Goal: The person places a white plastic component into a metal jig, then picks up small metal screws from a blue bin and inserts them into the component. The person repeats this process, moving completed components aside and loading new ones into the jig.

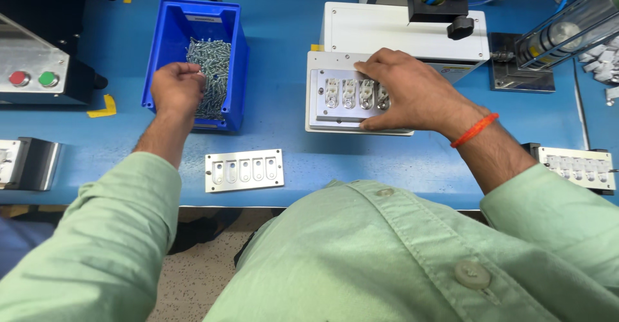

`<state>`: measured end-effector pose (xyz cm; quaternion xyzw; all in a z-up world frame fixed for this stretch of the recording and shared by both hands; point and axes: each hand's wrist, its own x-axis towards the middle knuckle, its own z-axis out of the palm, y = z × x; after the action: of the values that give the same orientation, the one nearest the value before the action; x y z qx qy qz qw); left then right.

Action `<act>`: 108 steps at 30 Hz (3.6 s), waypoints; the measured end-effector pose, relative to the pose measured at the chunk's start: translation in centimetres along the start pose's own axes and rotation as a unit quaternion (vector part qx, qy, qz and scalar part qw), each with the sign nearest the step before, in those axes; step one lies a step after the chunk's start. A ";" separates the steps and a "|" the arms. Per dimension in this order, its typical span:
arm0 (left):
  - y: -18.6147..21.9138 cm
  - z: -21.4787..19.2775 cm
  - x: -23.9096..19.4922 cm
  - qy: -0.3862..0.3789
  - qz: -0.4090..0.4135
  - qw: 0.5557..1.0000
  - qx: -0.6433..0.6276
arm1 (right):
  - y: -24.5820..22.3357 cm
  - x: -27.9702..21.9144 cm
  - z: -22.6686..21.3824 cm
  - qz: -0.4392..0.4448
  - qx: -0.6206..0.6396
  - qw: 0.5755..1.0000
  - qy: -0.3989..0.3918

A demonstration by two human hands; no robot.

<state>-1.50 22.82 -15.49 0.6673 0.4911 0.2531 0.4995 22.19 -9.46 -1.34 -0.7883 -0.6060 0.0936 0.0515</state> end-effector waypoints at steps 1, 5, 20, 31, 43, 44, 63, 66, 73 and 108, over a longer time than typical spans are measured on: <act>-0.2 0.3 0.6 0.008 0.002 0.999 0.031 | 0.1 0.2 -0.1 0.010 -0.004 1.000 -0.011; 0.0 1.0 0.7 0.042 0.030 0.993 0.105 | 0.0 0.9 -0.5 0.038 0.005 0.999 -0.035; 0.8 1.2 -19.4 0.050 -0.032 0.998 -0.032 | -6.5 9.1 -0.3 -0.190 0.081 0.964 0.165; -1.3 -1.9 -21.8 -0.012 -0.126 0.992 -0.018 | -14.3 23.9 6.6 -0.152 0.025 0.985 0.073; -5.3 -2.8 -20.0 0.015 -0.138 0.967 0.212 | -14.9 24.9 6.7 -0.119 -0.001 0.993 0.024; -5.7 -2.7 -19.8 0.015 -0.125 0.967 0.223 | -14.9 24.9 6.6 -0.126 -0.004 0.992 0.030; -7.6 -1.4 -17.2 -0.017 -0.079 0.964 0.253 | -12.2 3.6 13.3 -0.216 0.140 0.965 -0.054; -7.3 0.2 -17.3 -0.043 -0.075 0.963 0.256 | -11.8 3.7 14.8 -0.179 0.105 0.974 -0.092; -4.8 4.0 -18.1 -0.180 -0.054 0.976 0.110 | -5.7 0.2 14.2 -0.062 0.091 0.970 -0.218; 3.5 8.6 -22.1 -0.230 -0.137 0.962 -0.061 | 33.9 -29.0 6.9 0.222 -0.176 0.931 -0.229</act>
<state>-1.56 -0.88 -12.14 0.6021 0.4332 0.0522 0.6687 45.61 -46.46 -12.21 -0.8562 -0.4180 0.1725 -0.2499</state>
